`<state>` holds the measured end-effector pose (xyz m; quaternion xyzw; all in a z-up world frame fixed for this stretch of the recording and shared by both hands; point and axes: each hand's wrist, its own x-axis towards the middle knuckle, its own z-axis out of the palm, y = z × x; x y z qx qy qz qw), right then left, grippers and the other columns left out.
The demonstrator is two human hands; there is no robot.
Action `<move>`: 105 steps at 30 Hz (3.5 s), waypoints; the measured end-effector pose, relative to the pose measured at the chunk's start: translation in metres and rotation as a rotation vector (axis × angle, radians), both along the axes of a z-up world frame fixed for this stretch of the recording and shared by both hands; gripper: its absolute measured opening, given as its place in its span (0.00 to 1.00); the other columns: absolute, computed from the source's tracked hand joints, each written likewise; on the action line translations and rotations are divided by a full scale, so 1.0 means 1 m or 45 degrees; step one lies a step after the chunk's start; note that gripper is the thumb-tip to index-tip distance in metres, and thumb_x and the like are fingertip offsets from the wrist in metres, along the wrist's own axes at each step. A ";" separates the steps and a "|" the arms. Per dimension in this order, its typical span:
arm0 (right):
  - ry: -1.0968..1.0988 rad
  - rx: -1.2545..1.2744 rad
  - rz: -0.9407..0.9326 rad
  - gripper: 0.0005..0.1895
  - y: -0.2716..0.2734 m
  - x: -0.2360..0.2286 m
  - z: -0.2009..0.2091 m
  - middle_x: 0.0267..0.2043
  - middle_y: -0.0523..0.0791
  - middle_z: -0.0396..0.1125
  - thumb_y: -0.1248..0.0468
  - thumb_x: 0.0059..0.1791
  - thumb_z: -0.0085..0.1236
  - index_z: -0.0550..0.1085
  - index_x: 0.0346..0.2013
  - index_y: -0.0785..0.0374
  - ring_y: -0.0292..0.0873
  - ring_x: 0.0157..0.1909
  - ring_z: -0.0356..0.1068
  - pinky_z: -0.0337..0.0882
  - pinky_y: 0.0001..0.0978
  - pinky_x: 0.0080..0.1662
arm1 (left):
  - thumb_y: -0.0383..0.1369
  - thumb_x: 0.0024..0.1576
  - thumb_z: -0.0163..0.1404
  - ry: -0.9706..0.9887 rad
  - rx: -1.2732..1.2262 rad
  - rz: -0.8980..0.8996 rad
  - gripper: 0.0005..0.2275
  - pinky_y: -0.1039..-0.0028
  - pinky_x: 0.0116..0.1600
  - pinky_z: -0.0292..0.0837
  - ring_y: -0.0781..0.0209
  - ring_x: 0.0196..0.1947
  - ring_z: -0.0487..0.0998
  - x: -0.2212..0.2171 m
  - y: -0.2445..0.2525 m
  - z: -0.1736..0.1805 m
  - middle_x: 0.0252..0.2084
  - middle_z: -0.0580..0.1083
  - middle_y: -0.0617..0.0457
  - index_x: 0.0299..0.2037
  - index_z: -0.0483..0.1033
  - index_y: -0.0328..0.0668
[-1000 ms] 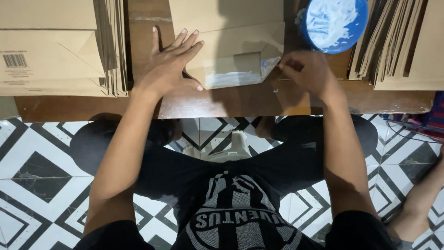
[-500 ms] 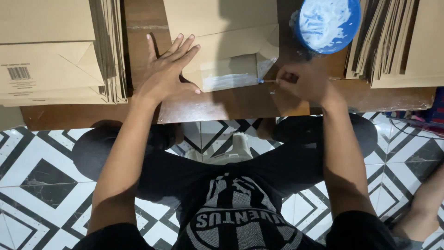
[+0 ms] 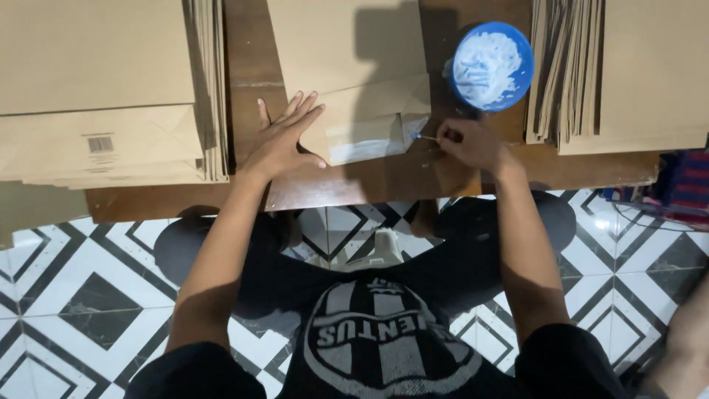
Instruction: Applying glue to the bottom flap of paper bags and folding them to seal the bottom.
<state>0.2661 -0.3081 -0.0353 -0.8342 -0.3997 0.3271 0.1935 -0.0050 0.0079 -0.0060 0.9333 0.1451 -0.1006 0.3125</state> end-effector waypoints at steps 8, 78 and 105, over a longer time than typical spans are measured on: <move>0.048 -0.005 -0.162 0.09 -0.013 -0.015 -0.007 0.42 0.51 0.74 0.55 0.51 0.60 0.77 0.45 0.48 0.59 0.49 0.74 0.71 0.50 0.53 | 0.60 0.42 0.60 0.003 -0.065 0.017 0.47 0.45 0.69 0.03 0.61 0.78 0.38 -0.003 -0.004 -0.001 0.78 0.44 0.61 0.72 0.55 0.58; -0.260 0.766 -0.299 0.01 -0.013 -0.060 0.001 0.24 0.51 0.71 0.71 0.52 0.63 0.81 0.36 0.66 0.46 0.27 0.71 0.72 0.36 0.33 | 0.57 0.44 0.59 -0.045 0.005 0.008 0.44 0.35 0.70 0.10 0.58 0.78 0.39 -0.005 -0.010 0.004 0.78 0.45 0.59 0.72 0.55 0.58; -0.895 0.881 -0.208 0.04 -0.028 -0.001 0.060 0.33 0.52 0.71 0.76 0.56 0.64 0.84 0.42 0.76 0.43 0.31 0.62 0.62 0.31 0.34 | 0.51 0.37 0.62 -0.185 0.129 -0.046 0.44 0.30 0.66 0.15 0.60 0.75 0.42 -0.004 -0.012 -0.002 0.75 0.51 0.61 0.68 0.63 0.52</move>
